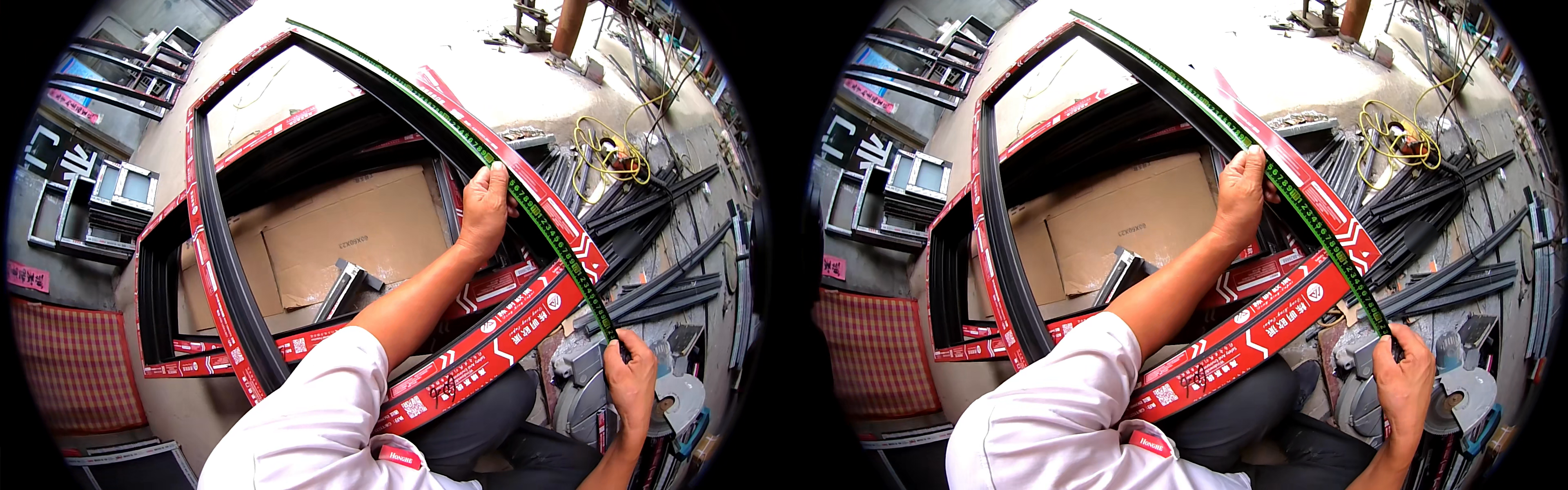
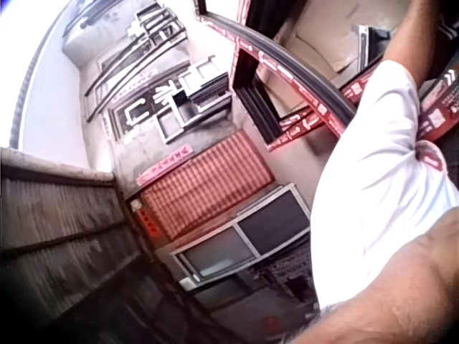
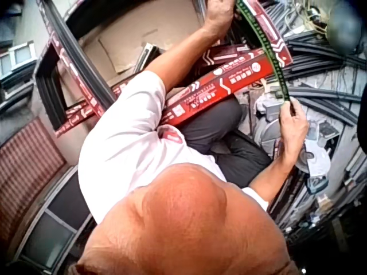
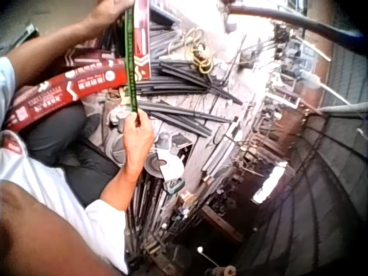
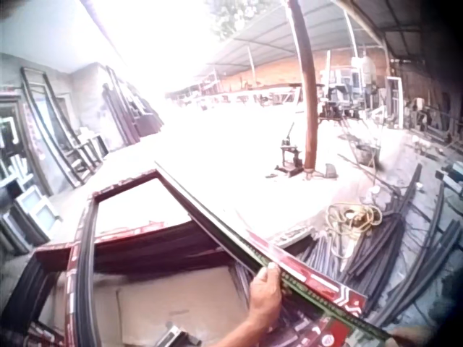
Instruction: The person measures a red window frame profile with a green tape measure, marks the cut line with a marker, and cuts the profile using a miter saw. The person then picks up the cut piece and walks across the workshop floor.
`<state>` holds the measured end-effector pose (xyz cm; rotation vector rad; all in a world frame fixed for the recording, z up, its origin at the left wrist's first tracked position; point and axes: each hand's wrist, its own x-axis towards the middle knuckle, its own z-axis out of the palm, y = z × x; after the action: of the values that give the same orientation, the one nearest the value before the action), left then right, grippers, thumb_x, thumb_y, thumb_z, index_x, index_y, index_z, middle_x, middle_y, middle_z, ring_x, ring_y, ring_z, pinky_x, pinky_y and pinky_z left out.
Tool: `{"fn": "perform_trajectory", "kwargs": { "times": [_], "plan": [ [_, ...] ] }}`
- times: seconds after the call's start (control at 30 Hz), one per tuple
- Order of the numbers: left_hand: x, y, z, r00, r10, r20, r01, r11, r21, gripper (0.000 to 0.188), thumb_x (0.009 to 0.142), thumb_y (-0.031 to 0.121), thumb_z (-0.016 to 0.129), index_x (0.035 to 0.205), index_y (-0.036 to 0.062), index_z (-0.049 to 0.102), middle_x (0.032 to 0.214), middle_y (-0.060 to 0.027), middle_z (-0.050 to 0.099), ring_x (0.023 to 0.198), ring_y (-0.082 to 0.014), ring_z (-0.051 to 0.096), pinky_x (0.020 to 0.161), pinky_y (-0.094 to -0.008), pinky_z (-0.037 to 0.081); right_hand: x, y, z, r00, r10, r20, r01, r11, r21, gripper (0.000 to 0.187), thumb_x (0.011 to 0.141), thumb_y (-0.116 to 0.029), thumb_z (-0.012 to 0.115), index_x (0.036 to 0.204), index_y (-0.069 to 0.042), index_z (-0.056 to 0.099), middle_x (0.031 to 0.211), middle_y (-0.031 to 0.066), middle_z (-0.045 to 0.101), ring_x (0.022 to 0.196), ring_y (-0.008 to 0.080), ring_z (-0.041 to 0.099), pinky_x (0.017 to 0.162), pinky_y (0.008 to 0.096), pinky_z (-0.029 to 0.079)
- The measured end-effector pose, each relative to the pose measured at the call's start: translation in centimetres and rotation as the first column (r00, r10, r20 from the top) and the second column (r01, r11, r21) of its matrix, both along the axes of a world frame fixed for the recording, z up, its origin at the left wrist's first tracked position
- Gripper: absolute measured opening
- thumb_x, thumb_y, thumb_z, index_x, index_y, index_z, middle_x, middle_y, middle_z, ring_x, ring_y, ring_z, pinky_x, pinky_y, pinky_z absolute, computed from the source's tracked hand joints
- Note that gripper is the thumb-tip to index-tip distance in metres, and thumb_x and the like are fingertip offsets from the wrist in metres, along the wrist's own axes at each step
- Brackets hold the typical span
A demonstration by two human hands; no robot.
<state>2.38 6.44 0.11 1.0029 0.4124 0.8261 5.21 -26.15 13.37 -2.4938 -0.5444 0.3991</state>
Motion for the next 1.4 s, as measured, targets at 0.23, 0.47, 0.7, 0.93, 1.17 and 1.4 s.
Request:
{"fn": "perform_trajectory", "kwargs": {
  "times": [0.23, 0.47, 0.7, 0.93, 1.17, 1.4],
  "plan": [
    [0.1, 0.7, -0.7, 1.0, -0.001, 0.013, 0.001, 1.0, -0.012, 0.037, 0.116, 0.036, 0.048, 0.099, 0.008, 0.065, 0.079, 0.0, 0.067, 0.063, -0.0072, 0.059, 0.058, -0.024, 0.052, 0.1, 0.6, -0.3, 0.995, 0.06, 0.083, -0.06, 0.998, -0.01, 0.018, 0.096, -0.011, 0.063, 0.103, 0.005, 0.07, 0.068, 0.002, 0.057, 0.063, 0.0084, 0.052, 0.059, 0.031, 0.042],
    [0.0, 0.8, -0.6, 1.0, -0.006, 0.024, 0.007, 0.999, -0.038, 0.037, 0.116, 0.037, 0.048, 0.098, 0.0081, 0.064, 0.078, 0.0001, 0.067, 0.064, -0.0069, 0.06, 0.058, -0.0233, 0.052, -0.1, 1.0, 0.1, 1.0, -0.005, 0.03, 0.007, 0.999, -0.05, 0.024, 0.093, -0.012, 0.064, 0.108, 0.006, 0.071, 0.084, 0.0183, 0.065, 0.069, 0.0253, 0.06, 0.067, 0.0381, 0.047],
    [0.1, 0.8, -0.8, 0.999, -0.009, 0.046, 0.011, 0.999, -0.048, 0.038, 0.116, 0.037, 0.047, 0.098, 0.008, 0.065, 0.079, -0.0002, 0.068, 0.062, -0.0066, 0.059, 0.058, -0.0232, 0.052, -0.1, 1.1, 0.1, 0.994, 0.051, 0.098, -0.047, 0.998, -0.037, 0.026, 0.093, -0.012, 0.064, 0.11, 0.007, 0.07, 0.089, 0.0212, 0.067, 0.075, 0.0315, 0.063, 0.072, 0.0397, 0.048],
    [0.0, 0.8, -0.7, 0.999, -0.016, 0.042, 0.018, 0.998, -0.052, 0.038, 0.116, 0.036, 0.047, 0.099, 0.0073, 0.064, 0.079, -0.0008, 0.068, 0.062, -0.007, 0.059, 0.059, -0.0235, 0.052, -0.2, 1.2, 0.4, 0.995, 0.045, 0.085, -0.038, 0.996, -0.078, 0.027, 0.092, -0.012, 0.064, 0.111, 0.007, 0.07, 0.093, 0.023, 0.069, 0.08, 0.0367, 0.066, 0.076, 0.0414, 0.051],
    [-0.2, 0.6, -0.5, 0.999, -0.014, 0.036, 0.015, 1.0, -0.027, 0.037, 0.116, 0.036, 0.047, 0.098, 0.007, 0.062, 0.078, -0.0008, 0.066, 0.06, -0.0072, 0.057, 0.058, -0.0238, 0.051, -0.2, 1.2, 0.7, 0.992, 0.064, 0.11, -0.056, 0.996, -0.07, 0.027, 0.093, -0.012, 0.064, 0.112, 0.007, 0.071, 0.095, 0.0239, 0.07, 0.084, 0.0388, 0.067, 0.079, 0.0419, 0.052],
    [-0.1, 0.5, -0.8, 0.999, -0.02, 0.047, 0.021, 0.999, -0.027, 0.037, 0.116, 0.036, 0.047, 0.098, 0.0067, 0.062, 0.078, -0.0012, 0.066, 0.06, -0.0075, 0.056, 0.058, -0.0242, 0.051, -0.2, 1.1, 0.6, 0.992, 0.071, 0.109, -0.061, 0.994, -0.09, 0.028, 0.093, -0.011, 0.064, 0.112, 0.007, 0.071, 0.097, 0.0243, 0.071, 0.086, 0.0396, 0.069, 0.081, 0.0417, 0.053]
  ]
}}
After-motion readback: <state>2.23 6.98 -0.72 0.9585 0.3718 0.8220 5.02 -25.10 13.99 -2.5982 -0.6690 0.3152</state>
